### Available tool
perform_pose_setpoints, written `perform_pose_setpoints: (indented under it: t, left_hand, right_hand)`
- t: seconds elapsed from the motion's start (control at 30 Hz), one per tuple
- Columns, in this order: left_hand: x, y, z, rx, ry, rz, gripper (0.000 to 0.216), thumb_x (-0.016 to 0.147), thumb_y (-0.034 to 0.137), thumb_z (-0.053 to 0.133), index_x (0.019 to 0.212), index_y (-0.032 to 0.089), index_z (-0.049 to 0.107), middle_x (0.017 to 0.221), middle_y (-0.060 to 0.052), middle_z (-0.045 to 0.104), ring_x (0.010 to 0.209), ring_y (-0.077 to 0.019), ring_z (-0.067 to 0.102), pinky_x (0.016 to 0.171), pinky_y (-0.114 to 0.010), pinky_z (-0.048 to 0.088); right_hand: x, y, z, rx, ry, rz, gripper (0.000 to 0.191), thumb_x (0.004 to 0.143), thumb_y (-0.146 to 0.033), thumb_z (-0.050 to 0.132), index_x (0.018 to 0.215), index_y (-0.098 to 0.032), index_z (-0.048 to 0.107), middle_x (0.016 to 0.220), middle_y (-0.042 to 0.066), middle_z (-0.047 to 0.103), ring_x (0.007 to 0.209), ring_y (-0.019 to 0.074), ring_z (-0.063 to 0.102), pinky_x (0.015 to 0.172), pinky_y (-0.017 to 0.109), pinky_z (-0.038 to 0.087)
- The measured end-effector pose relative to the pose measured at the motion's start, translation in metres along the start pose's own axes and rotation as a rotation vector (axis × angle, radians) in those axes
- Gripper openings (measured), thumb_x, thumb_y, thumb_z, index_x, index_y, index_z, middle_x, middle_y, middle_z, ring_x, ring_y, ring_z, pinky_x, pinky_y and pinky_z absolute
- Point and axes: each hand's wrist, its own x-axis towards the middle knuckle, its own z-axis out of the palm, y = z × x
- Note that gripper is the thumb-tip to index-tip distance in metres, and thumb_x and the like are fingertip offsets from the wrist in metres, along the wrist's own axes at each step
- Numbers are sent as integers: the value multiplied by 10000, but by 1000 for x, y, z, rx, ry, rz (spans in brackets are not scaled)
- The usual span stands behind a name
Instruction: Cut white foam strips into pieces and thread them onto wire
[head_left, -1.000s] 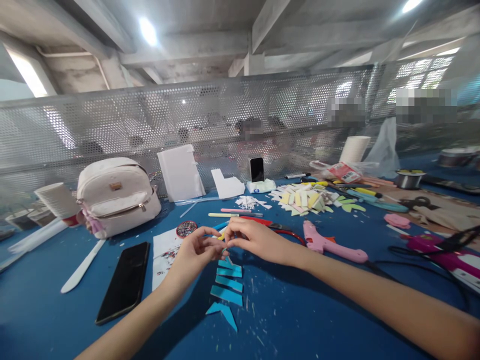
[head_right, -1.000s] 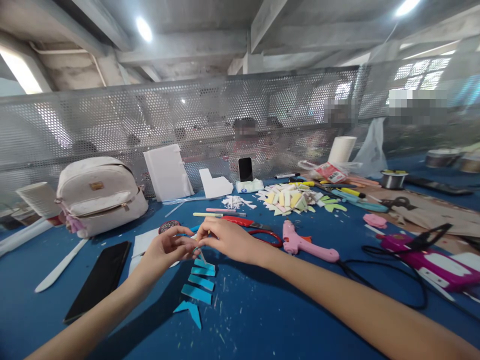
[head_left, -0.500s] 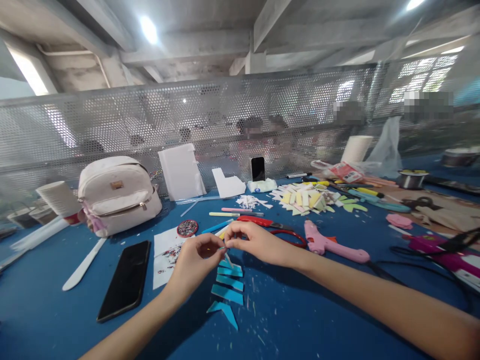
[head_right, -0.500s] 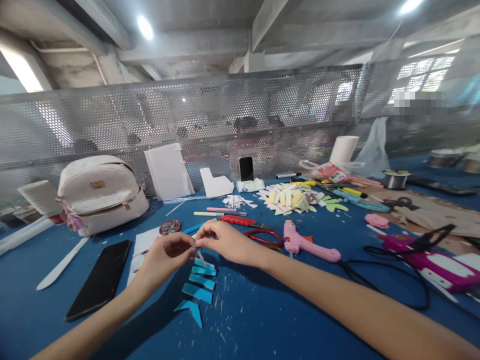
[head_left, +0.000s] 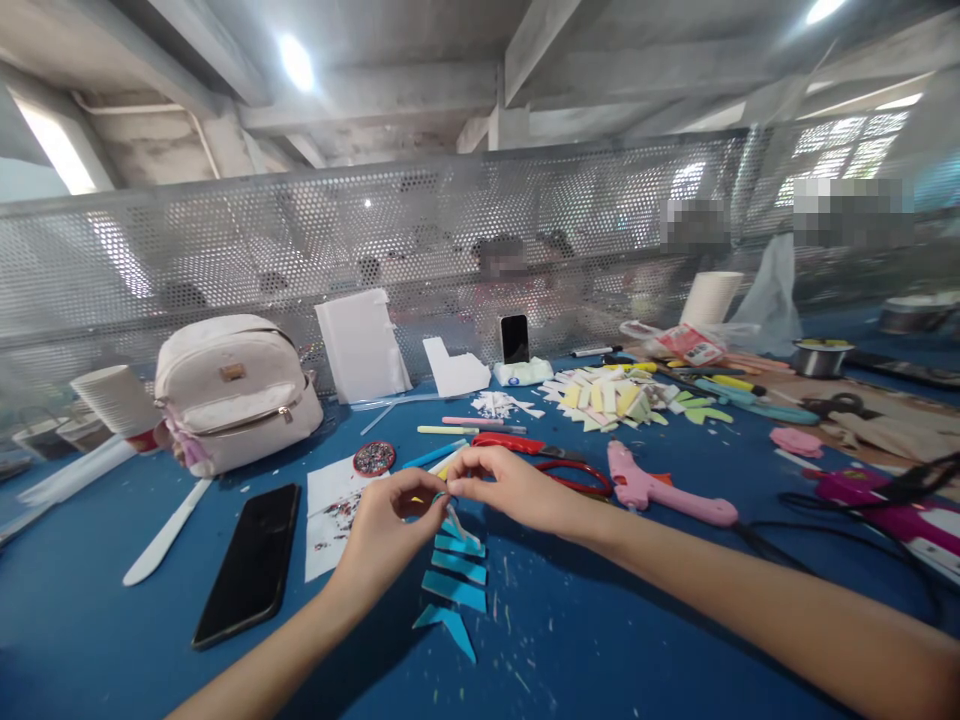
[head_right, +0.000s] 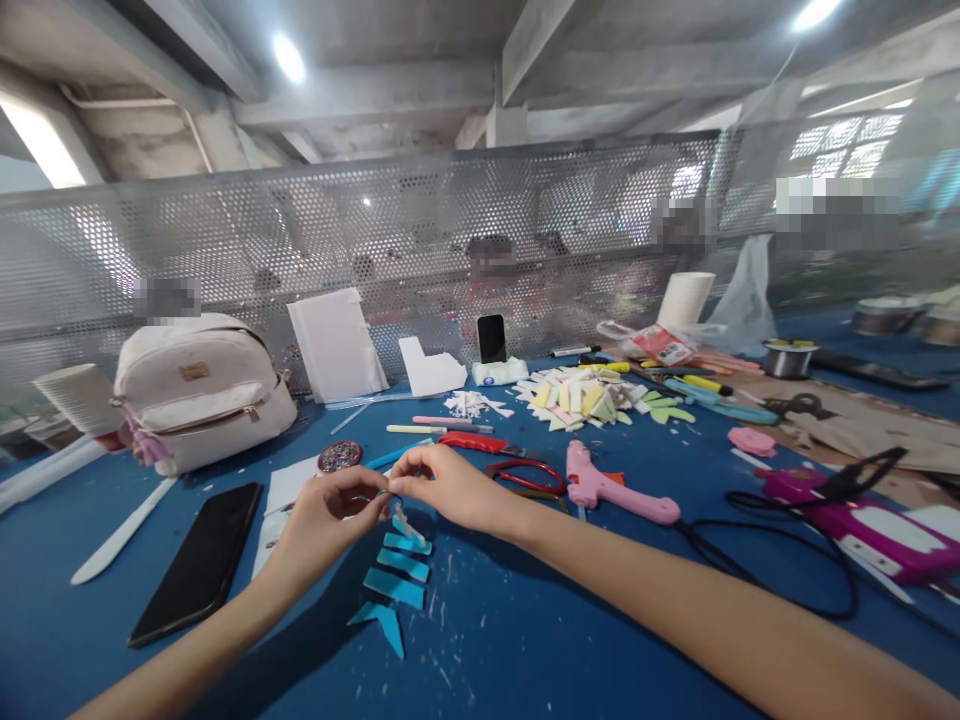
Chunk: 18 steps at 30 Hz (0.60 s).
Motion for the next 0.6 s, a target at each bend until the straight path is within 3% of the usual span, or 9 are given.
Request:
perform_pose_setpoints:
  t: [0.37, 0.6]
  left_hand:
    - [0, 2, 0, -87, 10, -6, 137, 760, 275, 717, 723, 143, 718, 625, -30, 684, 589, -168, 649, 589, -250, 531]
    - [-2, 2, 2, -89, 29, 34, 119, 782, 256, 712, 730, 150, 730, 671, -31, 694, 618, -165, 647, 616, -246, 539]
  right_hand:
    - [-1, 1, 1, -44, 16, -33, 119, 933, -249, 616, 897, -157, 682, 888, 45, 706, 861, 196, 644, 796, 320, 490]
    - [-8, -11, 2, -183, 88, -59, 70, 931, -214, 637, 874, -180, 660, 914, 21, 629, 821, 169, 579, 751, 290, 448]
